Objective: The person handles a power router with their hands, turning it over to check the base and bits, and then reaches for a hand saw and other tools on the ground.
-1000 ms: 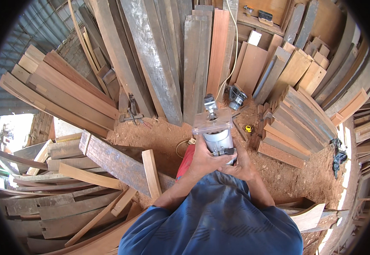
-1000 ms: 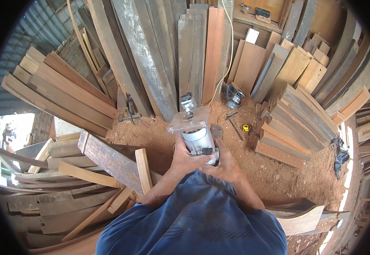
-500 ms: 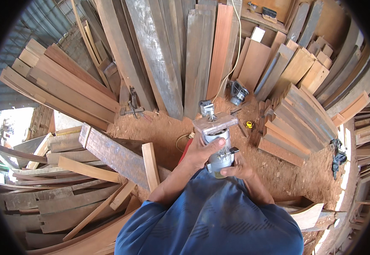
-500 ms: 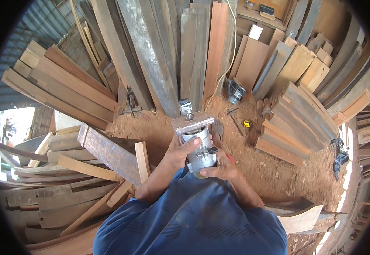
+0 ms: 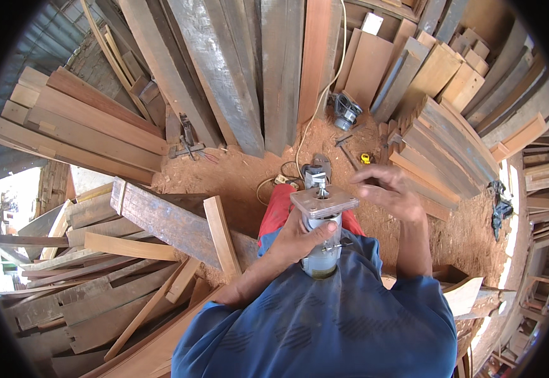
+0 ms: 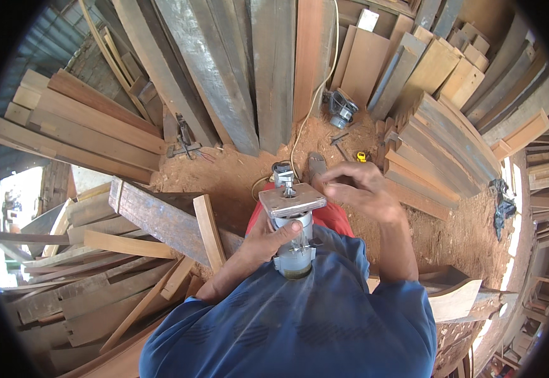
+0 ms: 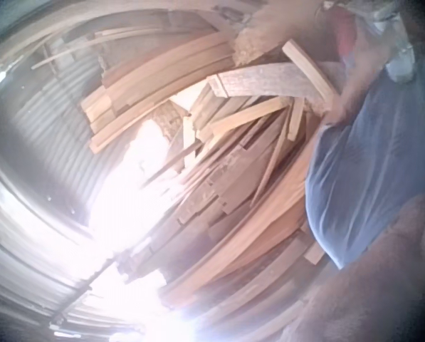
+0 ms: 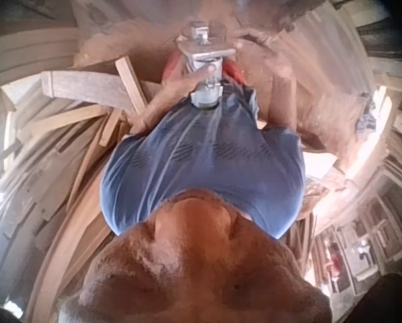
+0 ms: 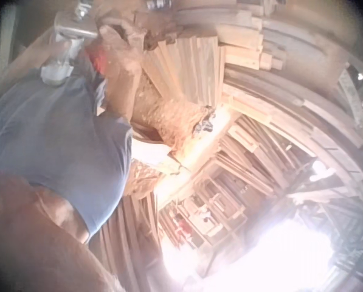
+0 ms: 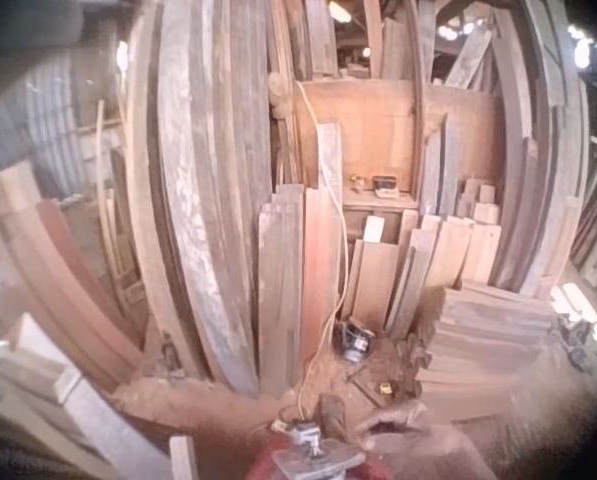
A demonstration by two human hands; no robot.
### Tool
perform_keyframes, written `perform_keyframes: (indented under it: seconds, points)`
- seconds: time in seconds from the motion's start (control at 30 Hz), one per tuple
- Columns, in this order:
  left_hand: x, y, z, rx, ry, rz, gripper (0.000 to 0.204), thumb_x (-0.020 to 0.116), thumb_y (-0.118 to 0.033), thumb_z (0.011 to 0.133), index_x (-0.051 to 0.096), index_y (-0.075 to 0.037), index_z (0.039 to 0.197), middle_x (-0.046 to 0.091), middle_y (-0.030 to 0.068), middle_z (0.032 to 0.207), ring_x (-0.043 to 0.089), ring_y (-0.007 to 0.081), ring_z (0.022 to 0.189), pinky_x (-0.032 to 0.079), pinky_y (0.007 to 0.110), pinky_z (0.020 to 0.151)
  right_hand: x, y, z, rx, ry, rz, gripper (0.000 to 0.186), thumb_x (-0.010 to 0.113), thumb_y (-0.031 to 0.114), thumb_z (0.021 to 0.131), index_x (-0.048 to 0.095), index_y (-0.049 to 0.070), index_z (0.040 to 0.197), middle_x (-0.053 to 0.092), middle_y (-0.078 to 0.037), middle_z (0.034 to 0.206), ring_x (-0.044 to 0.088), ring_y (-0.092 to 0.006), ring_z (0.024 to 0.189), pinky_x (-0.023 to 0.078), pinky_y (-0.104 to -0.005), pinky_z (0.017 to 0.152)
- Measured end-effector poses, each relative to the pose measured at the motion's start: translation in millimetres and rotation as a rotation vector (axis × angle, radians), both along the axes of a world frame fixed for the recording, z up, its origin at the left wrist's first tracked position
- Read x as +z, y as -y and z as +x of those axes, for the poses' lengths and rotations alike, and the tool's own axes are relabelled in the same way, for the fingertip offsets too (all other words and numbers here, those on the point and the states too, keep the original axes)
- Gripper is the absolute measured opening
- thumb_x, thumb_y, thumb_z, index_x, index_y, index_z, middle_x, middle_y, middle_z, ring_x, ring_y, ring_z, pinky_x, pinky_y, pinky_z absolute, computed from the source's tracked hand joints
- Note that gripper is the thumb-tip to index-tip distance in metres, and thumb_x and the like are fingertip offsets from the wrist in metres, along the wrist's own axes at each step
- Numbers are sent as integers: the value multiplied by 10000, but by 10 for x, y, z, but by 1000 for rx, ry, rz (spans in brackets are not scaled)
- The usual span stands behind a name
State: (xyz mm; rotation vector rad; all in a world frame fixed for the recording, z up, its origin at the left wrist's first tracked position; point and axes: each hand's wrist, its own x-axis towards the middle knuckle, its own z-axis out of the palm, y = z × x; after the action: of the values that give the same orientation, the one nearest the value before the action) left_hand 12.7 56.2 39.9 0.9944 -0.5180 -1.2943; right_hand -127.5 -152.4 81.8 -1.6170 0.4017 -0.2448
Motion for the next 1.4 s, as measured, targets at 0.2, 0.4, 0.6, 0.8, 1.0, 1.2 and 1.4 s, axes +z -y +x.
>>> perform_keyframes:
  seconds: [0.2,0.4,0.6,0.8,1.0,1.2,1.4]
  points:
    - [-41,-41,-8,47,61,13,708,761,-257,941,362,-18,1475,591,29,1264,571,105,1117,490,302,934,-86,-58,174,39,38,209,462,759,226,906,609,-63,1234,650,-57,950,578,-109,832,464,-261,732]
    - [-116,12,104,105,9,-25,635,767,-237,936,433,-31,1436,619,19,1196,593,103,1059,508,302,885,-534,-297,-295,245,-141,348,657,849,353,821,575,-9,1297,686,-103,1072,651,-166,959,532,-325,844]
    - [-170,164,39,164,-36,-59,546,794,-139,899,520,-35,1360,626,9,1138,597,87,1005,515,283,857,-628,-1019,-165,125,-36,472,580,873,231,789,609,23,1262,693,-59,1095,655,-151,997,534,-333,888]
    - [-136,181,136,61,154,-96,498,842,-84,816,604,-31,1250,630,-5,1077,587,76,948,511,275,825,-678,-1039,-144,115,-34,340,428,837,176,796,656,34,1156,695,-43,1058,650,-133,980,531,-317,874]
    - [-137,191,83,106,85,-55,515,844,-130,836,601,-33,1280,631,-9,1026,583,70,891,502,264,757,-710,-1073,-145,65,9,312,408,843,179,776,678,30,1118,705,-43,1020,661,-128,939,538,-314,841]
    - [-70,172,94,79,32,-157,521,843,-174,854,587,-30,1285,636,-11,1017,592,70,903,509,266,765,-692,-1082,-173,76,50,412,402,853,173,773,691,20,1107,715,-37,1002,667,-123,909,543,-308,823]
    - [-167,135,69,91,-17,-121,590,856,-208,848,559,-39,1328,638,-15,1057,598,74,927,520,267,812,-675,-1084,-184,89,44,409,394,855,165,776,693,18,1104,716,-31,999,665,-118,908,543,-303,822]
